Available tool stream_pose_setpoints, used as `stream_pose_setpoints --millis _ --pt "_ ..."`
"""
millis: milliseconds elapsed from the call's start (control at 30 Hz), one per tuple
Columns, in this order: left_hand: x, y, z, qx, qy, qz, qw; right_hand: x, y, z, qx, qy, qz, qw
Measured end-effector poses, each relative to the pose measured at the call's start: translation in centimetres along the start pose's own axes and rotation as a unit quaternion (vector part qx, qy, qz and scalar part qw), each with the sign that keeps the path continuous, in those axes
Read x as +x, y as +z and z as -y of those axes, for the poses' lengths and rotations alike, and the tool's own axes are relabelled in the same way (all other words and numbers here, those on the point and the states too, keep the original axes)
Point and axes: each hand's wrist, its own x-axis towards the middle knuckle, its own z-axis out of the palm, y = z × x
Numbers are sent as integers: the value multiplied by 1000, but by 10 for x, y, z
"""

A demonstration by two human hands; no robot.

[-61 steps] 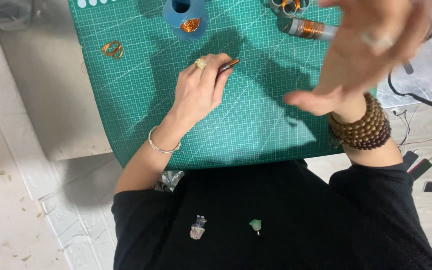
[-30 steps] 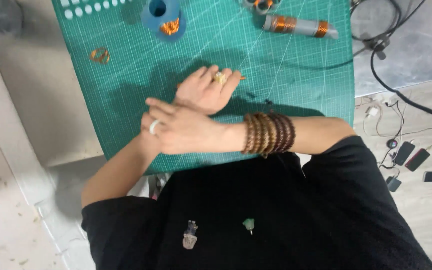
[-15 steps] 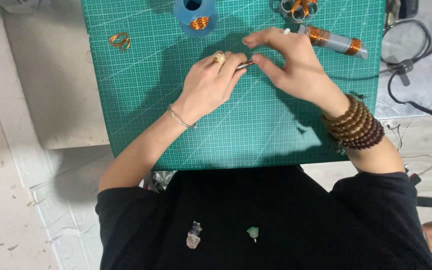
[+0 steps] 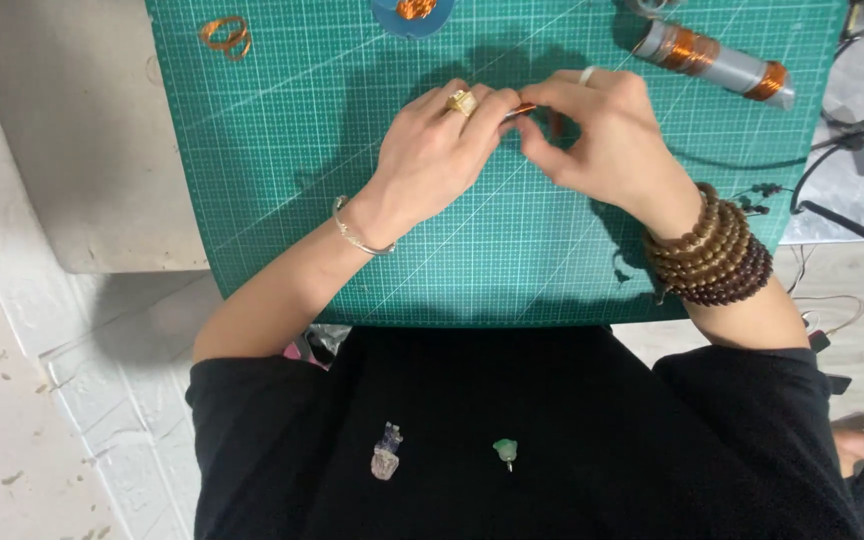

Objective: Winding thin copper wire around a small cylindrical bobbin to create an electromagnetic coil.

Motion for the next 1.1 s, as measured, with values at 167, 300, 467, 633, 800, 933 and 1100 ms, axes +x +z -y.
stream_pose_setpoints --millis 167,300,467,633,800,933,1100 --pt "-1 4 -2 13 3 -2 1000 -2 4 0 -42 -4 -33 999" --pt "0 3 -3 20 7 -5 1000 -5 7 -1 -42 -3 -39 998" --pt "-2 5 -3 21 6 -10 1000 -6 11 -3 -39 -16 -51 998" --pt "-1 3 -4 2 1 -14 1000 -7 13 -4 -39 -13 -60 997" --pt "-2 3 -5 22 -2 -31 999 -8 16 -2 -4 12 -64 998" --pt "-3 5 -5 8 -18 -30 999 -7 20 -3 8 -1 -70 997" --pt "-3 1 -4 -21 -22 -32 999 -7 18 -2 7 -6 -85 996"
